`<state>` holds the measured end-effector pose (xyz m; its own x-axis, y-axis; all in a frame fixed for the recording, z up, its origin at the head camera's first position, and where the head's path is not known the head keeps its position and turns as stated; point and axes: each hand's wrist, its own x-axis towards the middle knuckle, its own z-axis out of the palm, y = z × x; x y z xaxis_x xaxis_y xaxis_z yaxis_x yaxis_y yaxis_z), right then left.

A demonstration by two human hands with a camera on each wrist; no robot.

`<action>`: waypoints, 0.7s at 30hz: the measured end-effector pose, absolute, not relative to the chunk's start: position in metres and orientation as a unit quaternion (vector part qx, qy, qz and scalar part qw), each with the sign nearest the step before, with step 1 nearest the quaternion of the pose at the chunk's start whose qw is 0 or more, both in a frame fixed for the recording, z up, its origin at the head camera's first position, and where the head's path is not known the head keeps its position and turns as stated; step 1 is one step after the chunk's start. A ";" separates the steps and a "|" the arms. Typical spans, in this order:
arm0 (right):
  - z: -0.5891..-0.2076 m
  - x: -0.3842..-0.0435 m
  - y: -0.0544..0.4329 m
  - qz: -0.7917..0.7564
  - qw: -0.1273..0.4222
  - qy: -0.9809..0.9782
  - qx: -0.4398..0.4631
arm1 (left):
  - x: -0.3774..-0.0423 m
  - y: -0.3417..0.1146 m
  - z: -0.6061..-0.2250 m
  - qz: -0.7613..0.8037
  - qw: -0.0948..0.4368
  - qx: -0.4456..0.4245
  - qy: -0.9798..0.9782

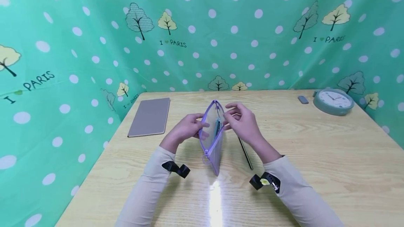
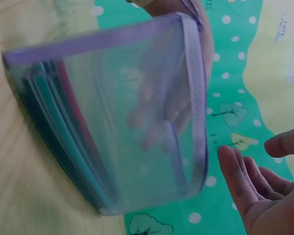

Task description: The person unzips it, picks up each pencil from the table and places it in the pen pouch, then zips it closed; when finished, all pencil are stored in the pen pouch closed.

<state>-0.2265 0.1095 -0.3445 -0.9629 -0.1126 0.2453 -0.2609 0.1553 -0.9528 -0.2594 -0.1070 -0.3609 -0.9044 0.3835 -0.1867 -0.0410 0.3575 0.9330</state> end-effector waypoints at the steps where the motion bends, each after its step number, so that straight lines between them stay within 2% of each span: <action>1: -0.342 -0.228 0.113 0.638 0.058 -0.758 0.123 | -0.260 -0.107 -0.361 0.557 0.190 0.107 0.802; 10: -0.342 -0.244 0.149 0.552 0.038 -0.825 0.117 | -0.259 -0.104 -0.362 0.552 0.187 0.108 0.805; 16: -0.362 -0.269 0.148 0.335 -0.064 -0.927 0.154 | -0.258 -0.105 -0.362 0.551 0.195 0.109 0.804; 21: -0.375 -0.288 0.138 0.180 -0.124 -0.960 0.173 | -0.259 -0.114 -0.359 0.551 0.190 0.096 0.807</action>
<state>-0.2875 0.1378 -0.3746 -0.9096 -0.3763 -0.1760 -0.2873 0.8758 -0.3878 -0.2585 -0.1143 -0.3588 -0.9095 0.3644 -0.2002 -0.0542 0.3733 0.9261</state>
